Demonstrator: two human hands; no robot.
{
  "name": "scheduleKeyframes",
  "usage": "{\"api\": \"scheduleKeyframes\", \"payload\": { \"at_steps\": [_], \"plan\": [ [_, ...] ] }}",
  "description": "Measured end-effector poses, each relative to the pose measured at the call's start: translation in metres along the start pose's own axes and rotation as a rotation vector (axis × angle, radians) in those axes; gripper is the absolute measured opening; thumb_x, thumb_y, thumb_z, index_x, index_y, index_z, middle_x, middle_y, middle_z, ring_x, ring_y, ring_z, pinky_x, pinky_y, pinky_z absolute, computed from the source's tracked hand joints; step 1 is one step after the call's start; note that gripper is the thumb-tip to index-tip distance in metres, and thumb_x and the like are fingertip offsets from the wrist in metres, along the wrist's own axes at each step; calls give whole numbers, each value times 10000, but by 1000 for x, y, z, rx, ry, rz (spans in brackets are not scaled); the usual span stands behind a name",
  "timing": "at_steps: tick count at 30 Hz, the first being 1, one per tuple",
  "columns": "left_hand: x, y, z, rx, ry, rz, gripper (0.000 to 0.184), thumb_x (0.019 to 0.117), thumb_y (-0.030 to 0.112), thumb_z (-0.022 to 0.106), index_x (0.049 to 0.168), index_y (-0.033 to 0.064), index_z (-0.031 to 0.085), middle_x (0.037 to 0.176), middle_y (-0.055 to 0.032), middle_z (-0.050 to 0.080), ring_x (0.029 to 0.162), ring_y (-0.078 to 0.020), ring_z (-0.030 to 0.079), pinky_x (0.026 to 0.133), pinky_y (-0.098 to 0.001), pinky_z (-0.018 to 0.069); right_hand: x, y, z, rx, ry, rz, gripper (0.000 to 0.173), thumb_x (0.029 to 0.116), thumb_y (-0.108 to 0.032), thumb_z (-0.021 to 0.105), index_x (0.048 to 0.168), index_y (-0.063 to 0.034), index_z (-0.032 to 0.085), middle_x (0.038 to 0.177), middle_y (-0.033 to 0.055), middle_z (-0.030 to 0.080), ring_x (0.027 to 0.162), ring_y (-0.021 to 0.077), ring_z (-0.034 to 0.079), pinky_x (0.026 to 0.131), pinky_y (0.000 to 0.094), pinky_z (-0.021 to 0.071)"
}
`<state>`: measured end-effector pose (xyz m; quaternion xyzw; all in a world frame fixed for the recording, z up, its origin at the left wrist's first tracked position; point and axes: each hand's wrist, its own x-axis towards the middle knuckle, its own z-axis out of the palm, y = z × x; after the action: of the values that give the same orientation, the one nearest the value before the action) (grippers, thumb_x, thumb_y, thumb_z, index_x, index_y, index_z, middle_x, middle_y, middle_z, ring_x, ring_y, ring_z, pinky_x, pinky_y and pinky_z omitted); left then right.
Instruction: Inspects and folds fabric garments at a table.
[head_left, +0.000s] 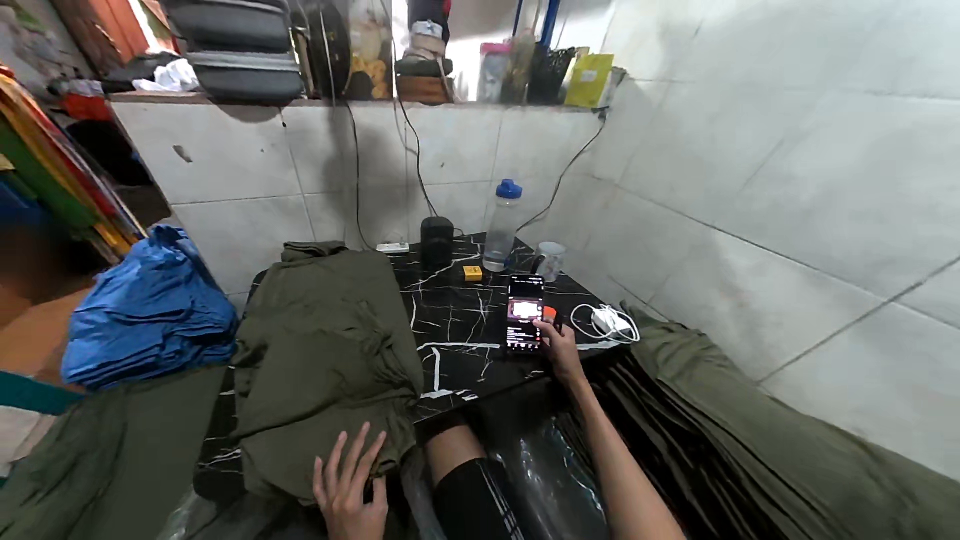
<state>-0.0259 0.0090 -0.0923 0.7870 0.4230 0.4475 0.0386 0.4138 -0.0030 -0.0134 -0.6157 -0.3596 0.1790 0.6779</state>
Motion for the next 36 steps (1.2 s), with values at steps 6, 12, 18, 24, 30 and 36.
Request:
{"api": "scheduleKeyframes", "payload": {
  "at_steps": [6, 12, 18, 24, 30, 36],
  "plan": [
    [-3, -6, 7, 17, 32, 26, 411, 960, 244, 492, 1304, 281, 714, 1460, -3, 606, 1483, -294, 395, 1226, -617, 87, 0, 1, 0, 15, -23, -1, 158, 993, -186, 622, 1039, -41, 665, 804, 33, 647, 602, 71, 558, 518, 244, 464],
    [-2, -8, 7, 22, 55, 60, 399, 969, 261, 494, 1304, 273, 710, 1456, -17, 608, 1473, -295, 409, 1224, -617, 87, -4, -2, -1, -62, -41, 27, 196, 997, -193, 619, 1102, -37, 674, 838, 66, 649, 633, 108, 550, 549, 290, 460],
    [-1, -6, 10, 8, 58, 39, 415, 950, 242, 496, 1301, 281, 714, 1458, -2, 607, 1474, -307, 407, 1218, -632, 113, 1, 1, -1, -80, -47, 23, 199, 996, -211, 614, 1080, -43, 680, 775, 51, 638, 575, 95, 522, 505, 272, 424],
    [-2, -8, 11, 7, 63, 39, 415, 947, 227, 502, 1293, 293, 720, 1454, 7, 611, 1473, -298, 411, 1216, -636, 122, 5, 1, 3, -33, -22, 36, 176, 1011, -165, 604, 1034, -5, 675, 804, 66, 643, 644, 110, 566, 575, 292, 473],
    [-2, -6, 11, 11, 61, 29, 412, 939, 205, 517, 1287, 282, 726, 1445, 7, 618, 1469, -299, 416, 1213, -635, 125, 6, 0, 4, -44, -11, 42, 176, 1004, -167, 593, 993, -10, 672, 764, 61, 633, 609, 115, 560, 537, 293, 455],
    [-2, -6, 12, 1, 57, 30, 431, 925, 189, 526, 1297, 280, 723, 1447, -5, 616, 1465, -312, 419, 1209, -650, 128, 8, 3, 4, -28, -5, 28, 166, 989, -165, 597, 905, -29, 639, 700, 25, 587, 572, 91, 530, 520, 271, 434]
  ]
}}
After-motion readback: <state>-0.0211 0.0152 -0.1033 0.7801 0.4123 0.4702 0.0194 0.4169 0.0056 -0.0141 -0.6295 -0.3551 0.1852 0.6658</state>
